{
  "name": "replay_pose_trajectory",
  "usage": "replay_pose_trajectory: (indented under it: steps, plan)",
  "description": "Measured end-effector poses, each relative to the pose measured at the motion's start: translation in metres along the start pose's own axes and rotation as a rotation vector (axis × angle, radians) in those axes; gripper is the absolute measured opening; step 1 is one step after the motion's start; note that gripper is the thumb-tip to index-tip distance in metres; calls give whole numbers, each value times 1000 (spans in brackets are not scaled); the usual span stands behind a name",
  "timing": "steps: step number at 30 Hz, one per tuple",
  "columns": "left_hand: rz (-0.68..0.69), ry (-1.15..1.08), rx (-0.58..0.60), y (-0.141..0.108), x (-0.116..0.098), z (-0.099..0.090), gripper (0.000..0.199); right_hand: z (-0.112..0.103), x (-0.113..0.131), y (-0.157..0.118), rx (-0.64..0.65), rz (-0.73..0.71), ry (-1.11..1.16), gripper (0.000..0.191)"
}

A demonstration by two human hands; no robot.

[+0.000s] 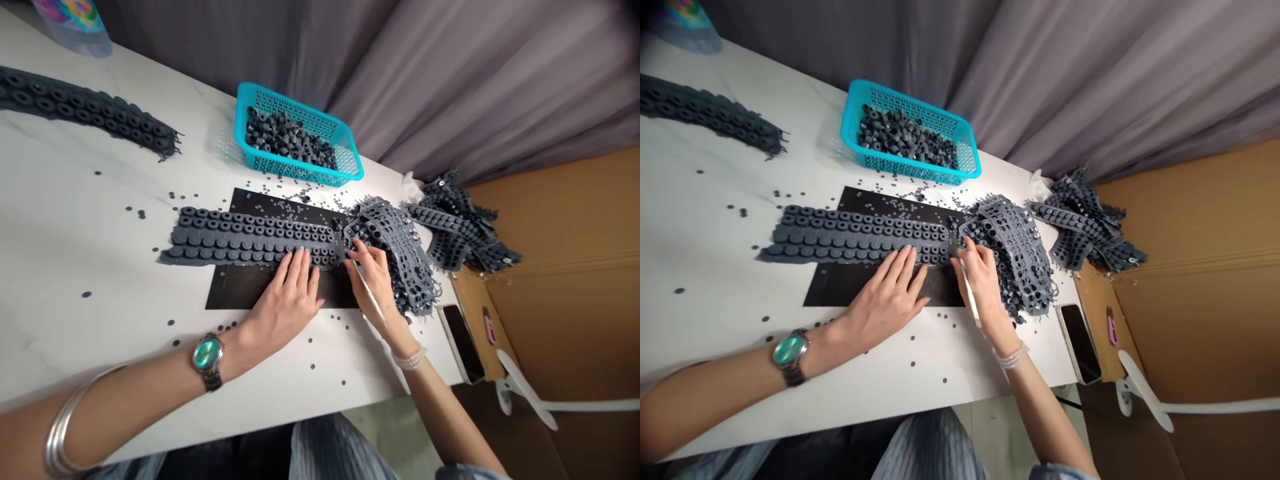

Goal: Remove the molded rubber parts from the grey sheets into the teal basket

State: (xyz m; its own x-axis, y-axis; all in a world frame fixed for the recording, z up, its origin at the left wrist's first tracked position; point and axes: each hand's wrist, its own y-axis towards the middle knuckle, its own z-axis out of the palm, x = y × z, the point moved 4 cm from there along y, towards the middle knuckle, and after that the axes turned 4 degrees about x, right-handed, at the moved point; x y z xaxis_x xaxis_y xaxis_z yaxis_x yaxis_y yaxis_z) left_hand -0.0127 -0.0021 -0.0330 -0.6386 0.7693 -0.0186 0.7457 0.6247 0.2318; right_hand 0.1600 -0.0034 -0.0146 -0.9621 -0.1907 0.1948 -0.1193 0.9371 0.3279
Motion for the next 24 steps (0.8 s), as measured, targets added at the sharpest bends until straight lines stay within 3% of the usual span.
replay_pose_trajectory:
  steps: [5, 12, 24]
  plan:
    - [-58, -12, 27, -8, 4, -4, 58, -2, 19, 4, 49, -91, 121, 18]
    - [-93, -88, 24, -8, 12, -4, 62, 3, 46, 12, 147, -276, 128, 23]
    - [-88, -169, 19, -9, 15, -1, 57, 11, 50, 14, 154, -369, 38, 20]
